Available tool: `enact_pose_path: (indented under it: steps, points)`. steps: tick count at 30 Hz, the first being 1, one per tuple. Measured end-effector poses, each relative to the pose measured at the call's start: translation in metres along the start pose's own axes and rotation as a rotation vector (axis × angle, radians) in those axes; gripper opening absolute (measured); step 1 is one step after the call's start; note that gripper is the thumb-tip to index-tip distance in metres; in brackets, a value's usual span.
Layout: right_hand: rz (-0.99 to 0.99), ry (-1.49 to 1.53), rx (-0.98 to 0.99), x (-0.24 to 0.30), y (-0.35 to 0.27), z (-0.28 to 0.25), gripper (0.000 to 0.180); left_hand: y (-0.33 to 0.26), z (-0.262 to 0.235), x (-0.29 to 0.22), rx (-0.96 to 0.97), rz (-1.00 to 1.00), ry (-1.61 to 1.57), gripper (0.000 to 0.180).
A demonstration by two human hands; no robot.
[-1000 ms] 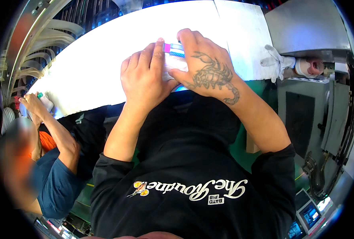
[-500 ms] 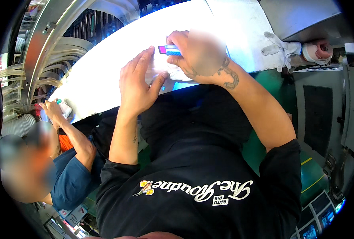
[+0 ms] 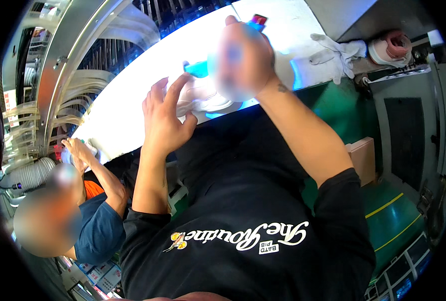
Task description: The person assembles a white sneaker by hand, inserting a teal insole into the shoe and pressing down on the upper to shape it. They then use a blue utility knife to trim excess material from the shoe's opening and continue to adjust the fit of the components.
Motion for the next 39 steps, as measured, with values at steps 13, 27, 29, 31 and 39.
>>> enact_pose_path:
  steps: [13,27,29,31,39]
  points:
    - [0.192,-0.336,0.370,0.006,0.027,0.026,0.048,-0.001,0.040,-0.016,-0.284,0.047,0.239,0.101]
    - [0.298,0.334,-0.229,-0.008,-0.010,-0.005,0.038,0.002,0.041,-0.018,-0.319,0.112,0.268,0.099]
    - [0.293,0.402,-0.183,-0.008,-0.016,-0.006,0.038,0.000,0.039,-0.022,-0.325,0.095,0.256,0.096]
    - [0.311,0.520,-0.011,-0.011,-0.017,-0.009,0.038,-0.003,0.041,-0.020,-0.292,0.094,0.215,0.090]
    - [0.278,0.436,-0.339,-0.015,-0.026,-0.007,0.037,-0.010,0.045,-0.023,-0.390,0.080,0.190,0.083]
Point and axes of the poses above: each hand's wrist, its own y-axis towards the middle knuckle, its own z-axis out of the palm, x = y × z, the point moved 3 cm from there along y, towards the middle knuckle, and after that the axes turned 10 degrees about -x, right-handed, at the moved point
